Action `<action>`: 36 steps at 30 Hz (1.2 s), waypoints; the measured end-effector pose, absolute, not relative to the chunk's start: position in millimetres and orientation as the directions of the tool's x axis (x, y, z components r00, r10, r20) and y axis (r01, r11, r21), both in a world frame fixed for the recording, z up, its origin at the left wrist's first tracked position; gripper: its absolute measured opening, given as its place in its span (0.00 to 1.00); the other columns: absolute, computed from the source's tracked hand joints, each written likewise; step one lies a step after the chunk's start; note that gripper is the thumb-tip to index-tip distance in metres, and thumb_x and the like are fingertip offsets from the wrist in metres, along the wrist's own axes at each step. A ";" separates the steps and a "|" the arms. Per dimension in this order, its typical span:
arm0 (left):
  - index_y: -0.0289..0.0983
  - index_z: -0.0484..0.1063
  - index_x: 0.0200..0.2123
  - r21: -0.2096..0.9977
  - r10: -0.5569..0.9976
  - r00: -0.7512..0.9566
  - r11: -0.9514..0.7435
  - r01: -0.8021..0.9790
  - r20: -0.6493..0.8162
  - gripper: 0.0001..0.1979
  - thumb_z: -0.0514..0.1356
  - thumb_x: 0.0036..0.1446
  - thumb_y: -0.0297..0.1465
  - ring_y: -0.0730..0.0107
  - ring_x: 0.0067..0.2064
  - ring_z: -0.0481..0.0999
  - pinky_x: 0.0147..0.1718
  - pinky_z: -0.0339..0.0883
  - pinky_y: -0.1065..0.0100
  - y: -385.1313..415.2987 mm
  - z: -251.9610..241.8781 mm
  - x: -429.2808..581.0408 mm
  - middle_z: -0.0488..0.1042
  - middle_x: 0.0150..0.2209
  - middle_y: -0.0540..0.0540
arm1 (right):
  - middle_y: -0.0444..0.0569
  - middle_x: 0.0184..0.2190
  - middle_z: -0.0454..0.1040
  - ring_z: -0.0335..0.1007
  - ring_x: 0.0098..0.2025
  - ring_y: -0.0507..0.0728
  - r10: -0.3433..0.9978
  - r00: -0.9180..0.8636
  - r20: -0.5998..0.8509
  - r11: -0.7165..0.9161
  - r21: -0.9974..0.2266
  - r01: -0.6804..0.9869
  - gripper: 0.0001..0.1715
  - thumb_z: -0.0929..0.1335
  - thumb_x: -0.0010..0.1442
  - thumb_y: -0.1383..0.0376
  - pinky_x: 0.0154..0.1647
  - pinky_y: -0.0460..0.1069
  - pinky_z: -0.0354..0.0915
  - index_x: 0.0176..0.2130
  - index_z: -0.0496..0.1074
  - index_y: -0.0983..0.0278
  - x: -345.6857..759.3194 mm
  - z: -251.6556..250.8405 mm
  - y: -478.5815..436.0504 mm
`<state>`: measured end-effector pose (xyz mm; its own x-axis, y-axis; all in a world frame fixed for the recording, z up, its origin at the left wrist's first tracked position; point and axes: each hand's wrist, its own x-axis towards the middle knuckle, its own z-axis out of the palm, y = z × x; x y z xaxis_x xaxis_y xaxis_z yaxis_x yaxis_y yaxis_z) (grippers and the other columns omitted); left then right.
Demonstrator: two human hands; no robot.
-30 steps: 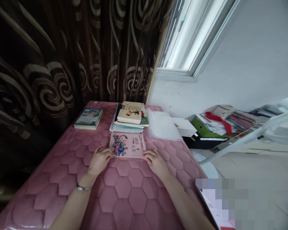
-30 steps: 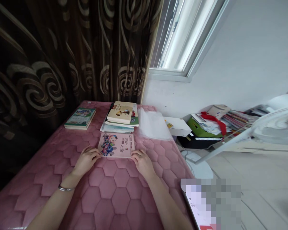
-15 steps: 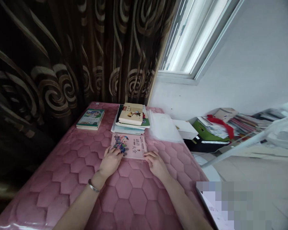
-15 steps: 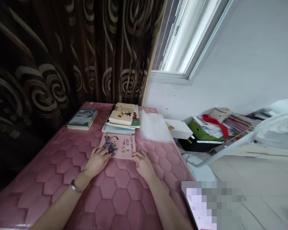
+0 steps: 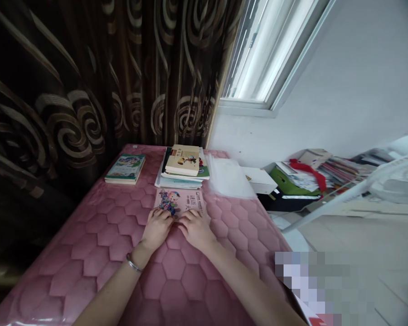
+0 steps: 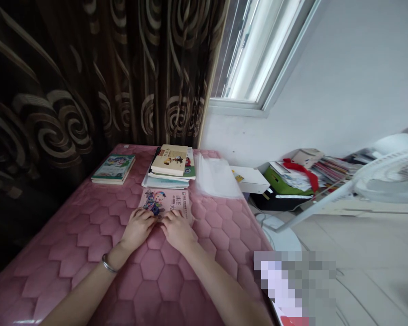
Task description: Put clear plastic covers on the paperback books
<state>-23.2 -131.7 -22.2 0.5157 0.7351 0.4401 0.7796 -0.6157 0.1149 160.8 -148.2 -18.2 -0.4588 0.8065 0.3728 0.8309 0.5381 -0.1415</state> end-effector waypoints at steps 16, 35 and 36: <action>0.41 0.76 0.32 0.165 0.716 0.587 -0.676 0.718 0.379 0.06 0.58 0.59 0.28 0.66 0.44 0.71 0.48 0.60 0.60 -118.2 -21.6 -79.2 0.77 0.42 0.49 | 0.48 0.33 0.76 0.68 0.39 0.56 0.785 -0.400 0.474 0.515 -0.139 0.846 0.10 0.66 0.62 0.68 0.42 0.51 0.65 0.31 0.76 0.62 222.1 -39.3 -148.4; 0.42 0.77 0.33 0.262 0.731 0.573 -0.674 0.691 0.370 0.08 0.58 0.58 0.26 0.68 0.45 0.73 0.45 0.60 0.62 -107.4 -30.1 -99.1 0.79 0.41 0.50 | 0.49 0.35 0.75 0.70 0.40 0.57 0.862 -0.300 0.409 0.448 -0.338 0.827 0.15 0.62 0.62 0.74 0.44 0.52 0.69 0.35 0.75 0.62 248.8 -41.8 -156.3; 0.42 0.77 0.33 0.269 0.737 0.570 -0.669 0.693 0.364 0.08 0.58 0.58 0.25 0.68 0.45 0.73 0.46 0.60 0.62 -107.3 -29.6 -99.4 0.79 0.42 0.50 | 0.49 0.35 0.75 0.70 0.40 0.57 0.866 -0.297 0.403 0.445 -0.349 0.824 0.15 0.62 0.62 0.74 0.44 0.52 0.69 0.35 0.75 0.62 248.8 -42.0 -156.2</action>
<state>-99.4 -107.3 -29.6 0.5695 0.7370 0.3640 0.6933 -0.6686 0.2689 248.8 -156.2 -42.0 -0.2968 0.8656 0.4032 0.8244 0.4454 -0.3492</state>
